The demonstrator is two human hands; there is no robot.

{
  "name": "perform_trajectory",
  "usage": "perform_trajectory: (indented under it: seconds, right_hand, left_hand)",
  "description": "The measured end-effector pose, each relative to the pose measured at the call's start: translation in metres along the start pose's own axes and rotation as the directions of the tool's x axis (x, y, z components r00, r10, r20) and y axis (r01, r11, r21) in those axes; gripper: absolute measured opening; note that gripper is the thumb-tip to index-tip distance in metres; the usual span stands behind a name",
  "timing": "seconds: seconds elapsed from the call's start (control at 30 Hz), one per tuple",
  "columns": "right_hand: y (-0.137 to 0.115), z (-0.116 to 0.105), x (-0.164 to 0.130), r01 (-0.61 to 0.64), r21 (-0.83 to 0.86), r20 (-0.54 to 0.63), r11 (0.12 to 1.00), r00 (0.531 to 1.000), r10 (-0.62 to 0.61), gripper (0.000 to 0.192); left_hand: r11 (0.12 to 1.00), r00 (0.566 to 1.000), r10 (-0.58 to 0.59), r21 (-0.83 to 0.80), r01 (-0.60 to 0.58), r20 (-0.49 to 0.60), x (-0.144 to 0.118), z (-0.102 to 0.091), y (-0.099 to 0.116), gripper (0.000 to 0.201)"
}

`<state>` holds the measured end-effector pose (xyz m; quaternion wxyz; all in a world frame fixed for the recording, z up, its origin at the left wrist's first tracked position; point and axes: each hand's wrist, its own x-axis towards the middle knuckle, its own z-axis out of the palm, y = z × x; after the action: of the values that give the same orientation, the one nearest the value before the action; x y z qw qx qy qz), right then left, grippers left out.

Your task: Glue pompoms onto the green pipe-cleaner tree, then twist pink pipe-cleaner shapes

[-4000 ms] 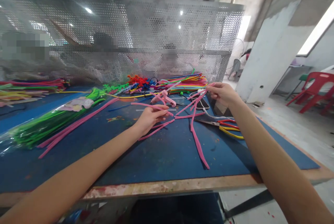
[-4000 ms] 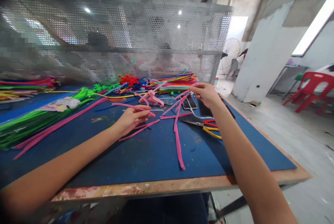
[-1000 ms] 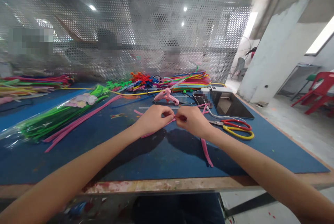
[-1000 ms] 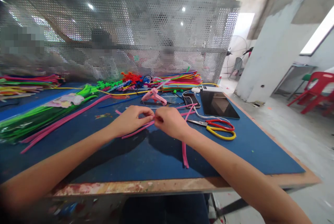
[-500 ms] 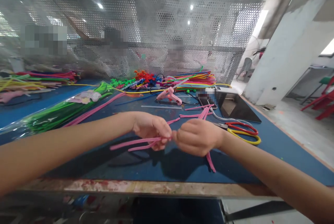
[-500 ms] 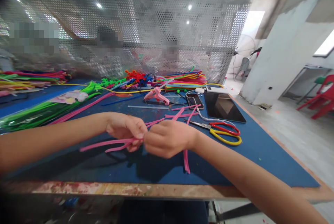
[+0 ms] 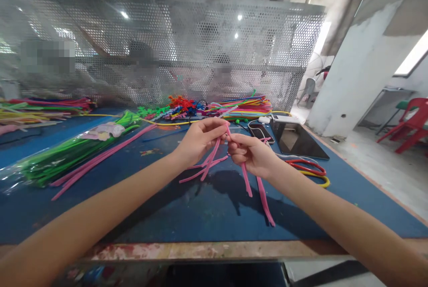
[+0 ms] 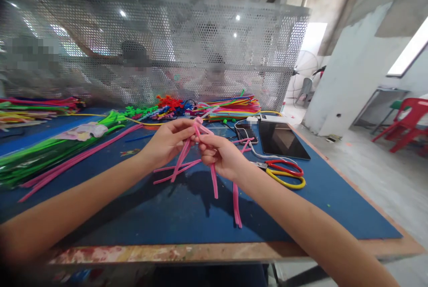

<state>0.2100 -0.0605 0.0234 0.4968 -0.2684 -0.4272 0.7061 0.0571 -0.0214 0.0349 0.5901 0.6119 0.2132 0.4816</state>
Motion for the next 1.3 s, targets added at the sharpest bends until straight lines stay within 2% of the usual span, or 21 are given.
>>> perform_trajectory:
  seconds: [0.1, 0.2, 0.27, 0.4, 0.47, 0.5, 0.53, 0.57, 0.6, 0.63, 0.67, 0.7, 0.77, 0.87, 0.93, 1.0, 1.1, 1.13, 1.2, 1.23, 1.3]
  right_hand:
    - [-0.004, 0.0, -0.002, -0.066, 0.034, 0.043, 0.997, 0.997, 0.064, 0.008]
    - [-0.007, -0.002, -0.006, -0.101, 0.018, 0.049, 0.995, 0.994, 0.1, 0.007]
    - [-0.006, -0.002, -0.007, -0.085, -0.01, 0.021, 0.996, 0.996, 0.085, 0.007]
    - [0.0, 0.002, -0.002, 0.088, -0.075, -0.117, 0.993, 0.989, -0.096, 0.015]
    - [0.001, 0.004, 0.002, 0.263, -0.303, -0.189, 0.916, 0.925, -0.328, 0.018]
    - [0.0, 0.004, 0.004, 0.353, -0.503, -0.176, 0.789, 0.852, -0.494, 0.018]
    - [-0.002, 0.003, 0.006, 0.414, -0.712, -0.084, 0.567, 0.752, -0.654, 0.018]
    - [-0.004, 0.001, 0.008, 0.433, -0.861, 0.09, 0.268, 0.647, -0.757, 0.019]
    - [-0.007, -0.002, 0.01, 0.42, -0.906, 0.308, -0.054, 0.568, -0.763, 0.022]
    - [-0.01, -0.005, 0.011, 0.407, -0.857, 0.502, -0.315, 0.526, -0.686, 0.024]
    - [-0.012, -0.008, 0.014, 0.407, -0.766, 0.643, -0.498, 0.509, -0.573, 0.026]
    - [-0.014, -0.012, 0.016, 0.418, -0.67, 0.732, -0.613, 0.506, -0.456, 0.027]
    - [-0.015, -0.019, 0.021, 0.463, -0.524, 0.817, -0.715, 0.511, -0.268, 0.026]
    - [-0.013, -0.025, 0.029, 0.544, -0.373, 0.859, -0.752, 0.509, -0.059, 0.024]
    - [-0.013, -0.026, 0.032, 0.543, -0.375, 0.855, -0.751, 0.516, -0.053, 0.026]
    - [-0.015, -0.026, 0.032, 0.492, -0.514, 0.817, -0.703, 0.53, -0.227, 0.025]
    - [-0.023, -0.033, 0.025, 0.408, -0.786, 0.618, -0.465, 0.544, -0.568, 0.019]
    - [-0.026, -0.039, 0.021, 0.352, -0.863, 0.504, -0.361, 0.578, -0.642, 0.021]
    - [-0.03, -0.056, 0.016, 0.176, -0.965, 0.26, -0.192, 0.69, -0.676, 0.022]
    - [-0.032, -0.066, 0.014, 0.058, -0.988, 0.137, -0.146, 0.768, -0.626, 0.02]
    - [-0.033, -0.089, 0.011, -0.052, -0.99, 0.027, -0.134, 0.847, -0.53, 0.014]
  left_hand:
    - [0.999, 0.997, -0.02, 0.029, 0.018, 0.072, 0.005, 0.004, 0.001, 0.029]
    - [0.985, 0.987, -0.031, 0.17, 0.004, 0.161, 0.006, 0.002, 0.006, 0.027]
    - [0.967, 0.985, 0.002, 0.251, -0.046, 0.17, 0.005, 0.002, 0.008, 0.024]
    - [0.93, 0.991, 0.107, 0.346, -0.128, 0.078, 0.002, 0.006, 0.003, 0.023]
    - [0.941, 0.992, 0.123, 0.316, -0.122, 0.015, 0.002, 0.01, 0.0, 0.024]
    - [0.956, 0.994, 0.108, 0.276, -0.101, -0.012, 0.003, 0.012, -0.001, 0.024]
    - [0.973, 0.997, 0.074, 0.223, -0.065, -0.036, 0.003, 0.014, -0.001, 0.024]
    - [0.987, 0.998, 0.018, 0.163, -0.008, -0.064, 0.004, 0.016, 0.0, 0.024]
    - [0.993, 0.994, -0.052, 0.105, 0.062, -0.095, 0.005, 0.018, 0.001, 0.023]
    - [0.989, 0.984, -0.127, 0.059, 0.135, -0.124, 0.005, 0.019, 0.003, 0.022]
    - [0.978, 0.969, -0.199, 0.026, 0.205, -0.149, 0.006, 0.019, 0.005, 0.021]
    - [0.964, 0.95, -0.262, 0.006, 0.267, -0.169, 0.007, 0.019, 0.006, 0.02]
    - [0.929, 0.913, -0.362, 0.002, 0.369, -0.187, 0.008, 0.015, 0.007, 0.016]
    - [0.881, 0.866, -0.46, 0.018, 0.473, -0.197, 0.01, 0.008, 0.005, 0.014]
    - [0.885, 0.868, -0.45, 0.023, 0.465, -0.21, 0.013, 0.003, 0.004, 0.012]
    - [0.914, 0.895, -0.39, 0.023, 0.404, -0.216, 0.016, -0.001, 0.008, 0.011]
    - [0.974, 0.942, -0.226, -0.026, 0.227, -0.25, 0.022, -0.007, 0.024, 0.015]
    - [0.989, 0.949, -0.15, -0.04, 0.145, -0.276, 0.024, -0.01, 0.032, 0.016]
    - [1.0, 0.95, 0.016, 0.005, -0.015, -0.312, 0.026, -0.014, 0.047, 0.018]
    - [0.995, 0.951, 0.086, 0.074, -0.067, -0.298, 0.026, -0.016, 0.053, 0.017]
    - [0.951, 0.957, 0.174, 0.292, -0.101, -0.234, 0.024, -0.018, 0.058, 0.015]
